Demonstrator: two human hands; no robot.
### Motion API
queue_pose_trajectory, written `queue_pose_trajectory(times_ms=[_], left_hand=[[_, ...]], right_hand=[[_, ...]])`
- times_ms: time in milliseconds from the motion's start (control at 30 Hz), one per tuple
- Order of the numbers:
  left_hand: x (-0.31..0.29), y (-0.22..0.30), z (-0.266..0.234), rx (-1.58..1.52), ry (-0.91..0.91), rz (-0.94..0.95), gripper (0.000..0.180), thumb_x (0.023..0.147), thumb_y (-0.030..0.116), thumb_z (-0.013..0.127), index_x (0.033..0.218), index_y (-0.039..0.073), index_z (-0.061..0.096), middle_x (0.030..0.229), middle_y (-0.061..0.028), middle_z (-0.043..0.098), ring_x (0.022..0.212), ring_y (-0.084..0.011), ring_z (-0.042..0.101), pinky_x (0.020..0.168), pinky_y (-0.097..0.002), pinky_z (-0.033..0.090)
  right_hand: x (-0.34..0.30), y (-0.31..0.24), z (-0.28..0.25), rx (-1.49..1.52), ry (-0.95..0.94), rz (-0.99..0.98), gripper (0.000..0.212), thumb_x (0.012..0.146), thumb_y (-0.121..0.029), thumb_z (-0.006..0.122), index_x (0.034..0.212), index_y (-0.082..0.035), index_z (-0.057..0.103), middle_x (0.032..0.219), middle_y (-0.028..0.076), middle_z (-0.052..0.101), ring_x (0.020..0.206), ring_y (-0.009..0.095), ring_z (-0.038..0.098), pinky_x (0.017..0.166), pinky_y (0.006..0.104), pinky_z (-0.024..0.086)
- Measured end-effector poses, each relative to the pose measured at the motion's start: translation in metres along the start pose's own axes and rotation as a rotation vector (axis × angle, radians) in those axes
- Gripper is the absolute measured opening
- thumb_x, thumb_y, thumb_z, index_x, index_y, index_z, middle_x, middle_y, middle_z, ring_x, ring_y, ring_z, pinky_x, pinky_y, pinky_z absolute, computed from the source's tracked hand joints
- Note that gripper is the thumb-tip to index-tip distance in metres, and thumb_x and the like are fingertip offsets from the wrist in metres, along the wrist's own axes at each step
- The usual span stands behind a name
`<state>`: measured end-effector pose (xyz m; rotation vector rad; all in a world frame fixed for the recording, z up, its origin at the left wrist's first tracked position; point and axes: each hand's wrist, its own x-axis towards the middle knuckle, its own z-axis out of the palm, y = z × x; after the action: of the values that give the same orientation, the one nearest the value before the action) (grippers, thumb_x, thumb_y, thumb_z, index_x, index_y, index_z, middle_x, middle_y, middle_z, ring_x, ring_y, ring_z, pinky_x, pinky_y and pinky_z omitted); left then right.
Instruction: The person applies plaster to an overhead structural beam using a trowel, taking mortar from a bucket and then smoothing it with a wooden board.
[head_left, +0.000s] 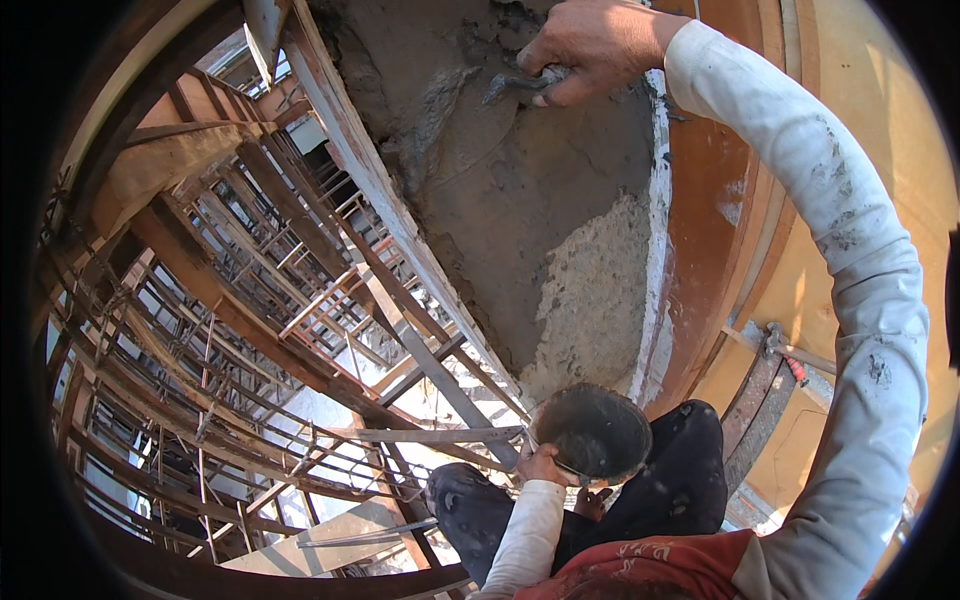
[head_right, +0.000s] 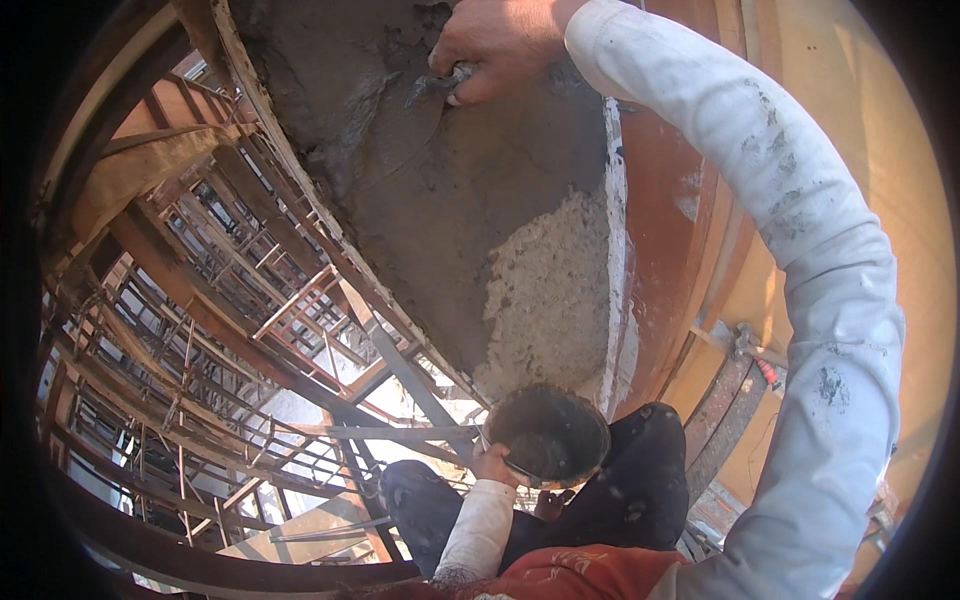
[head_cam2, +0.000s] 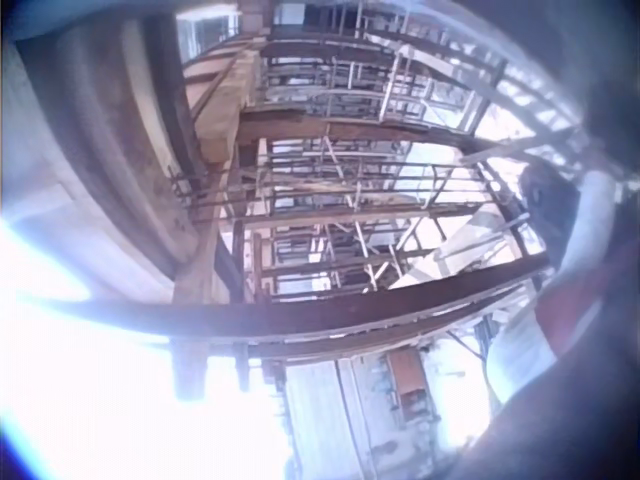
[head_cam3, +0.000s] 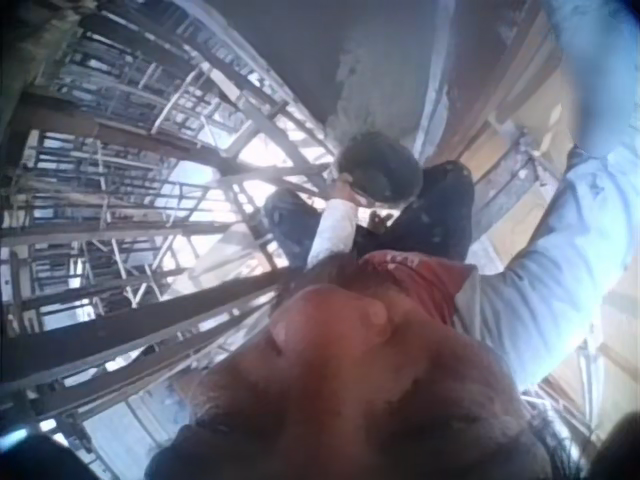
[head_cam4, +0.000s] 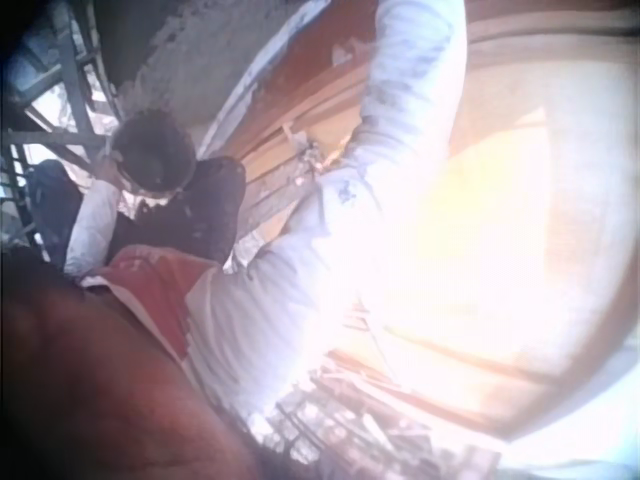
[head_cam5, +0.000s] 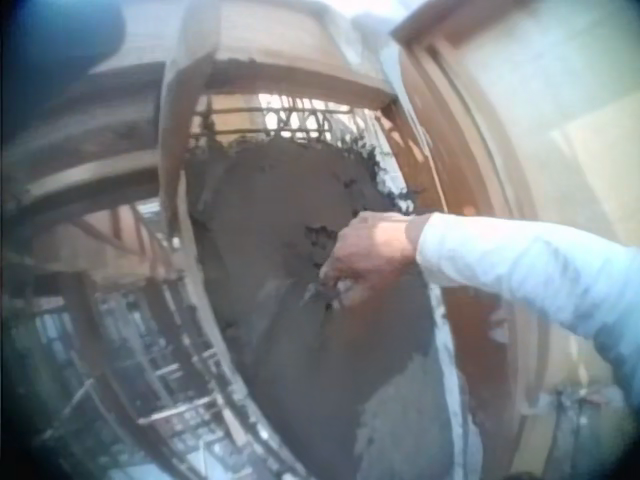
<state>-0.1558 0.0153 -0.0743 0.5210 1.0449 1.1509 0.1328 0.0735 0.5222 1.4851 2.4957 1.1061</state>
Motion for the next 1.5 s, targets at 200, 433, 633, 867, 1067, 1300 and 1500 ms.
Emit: queue_pose_trajectory(times_ms=[200, 433, 633, 867, 1067, 1300, 1500], left_hand=[[-0.014, 0.022, 0.016, -0.069, -0.065, -0.044, 0.051, 0.066, -0.006, 0.056, 0.115, 0.002, 0.066, 0.103, -0.0089, 0.067, 0.084, -0.0273, 0.064, 0.065, -0.0412, 0.057], [0.001, 0.011, 0.018, -0.130, -0.086, 0.001, 0.047, 0.065, -0.006, 0.055, 0.111, 0.002, 0.065, 0.099, -0.0055, 0.066, 0.085, -0.0236, 0.063, 0.072, -0.0392, 0.055], [-0.016, 0.040, 0.042, -0.188, -0.172, -0.009, 0.051, 0.066, -0.008, 0.050, 0.115, -0.003, 0.062, 0.106, -0.0094, 0.069, 0.091, -0.0248, 0.067, 0.082, -0.0360, 0.057], [-0.016, 0.023, 0.064, -0.102, -0.320, 0.068, 0.058, 0.066, -0.007, 0.050, 0.122, -0.007, 0.062, 0.112, -0.0119, 0.069, 0.095, -0.0242, 0.069, 0.088, -0.0344, 0.058], [-0.035, 0.037, 0.071, -0.021, -0.428, 0.156, 0.060, 0.068, -0.010, 0.050, 0.126, -0.007, 0.062, 0.112, -0.0104, 0.069, 0.094, -0.0191, 0.068, 0.085, -0.0288, 0.055], [-0.033, 0.060, 0.086, 0.193, -0.584, 0.234, 0.059, 0.067, -0.013, 0.050, 0.124, -0.008, 0.064, 0.110, -0.0109, 0.070, 0.094, -0.0187, 0.068, 0.085, -0.0286, 0.054], [-0.037, 0.076, 0.095, 0.324, -0.591, 0.292, 0.058, 0.066, -0.010, 0.051, 0.122, -0.008, 0.066, 0.107, -0.0121, 0.071, 0.093, -0.0189, 0.069, 0.083, -0.0284, 0.054]], right_hand=[[-0.011, 0.030, -0.012, 0.119, 0.000, 0.064, 0.037, 0.080, -0.042, 0.070, 0.086, -0.006, 0.064, 0.077, 0.018, 0.066, 0.078, 0.037, 0.066, 0.069, 0.0481, 0.049], [-0.086, 0.007, 0.019, 0.434, 0.133, 0.379, 0.027, 0.083, -0.032, 0.072, 0.090, -0.007, 0.067, 0.068, 0.014, 0.062, 0.068, 0.031, 0.066, 0.061, 0.0421, 0.049], [-0.215, -0.209, 0.120, 0.628, -0.027, 0.292, 0.034, 0.085, -0.017, 0.065, 0.113, -0.007, 0.051, 0.090, 0.018, 0.065, 0.079, 0.041, 0.068, 0.067, 0.0495, 0.054], [-0.297, -0.377, 0.207, 0.879, -0.562, 0.598, 0.038, 0.091, -0.024, 0.065, 0.127, -0.015, 0.056, 0.090, 0.018, 0.071, 0.083, 0.043, 0.071, 0.073, 0.0512, 0.057], [-0.301, -0.368, 0.217, 1.101, -0.603, 0.711, 0.050, 0.085, -0.013, 0.062, 0.130, 0.006, 0.049, 0.112, 0.035, 0.062, 0.102, 0.046, 0.066, 0.088, 0.0520, 0.054], [-0.263, -0.422, 0.204, 0.895, -0.493, 0.558, 0.026, 0.091, -0.004, 0.052, 0.111, 0.012, 0.057, 0.104, 0.027, 0.063, 0.092, 0.039, 0.071, 0.077, 0.0476, 0.058], [-0.263, -0.396, 0.204, 0.718, -0.421, 0.598, 0.028, 0.095, -0.014, 0.054, 0.112, 0.007, 0.061, 0.102, 0.020, 0.063, 0.091, 0.035, 0.071, 0.075, 0.0463, 0.059]])
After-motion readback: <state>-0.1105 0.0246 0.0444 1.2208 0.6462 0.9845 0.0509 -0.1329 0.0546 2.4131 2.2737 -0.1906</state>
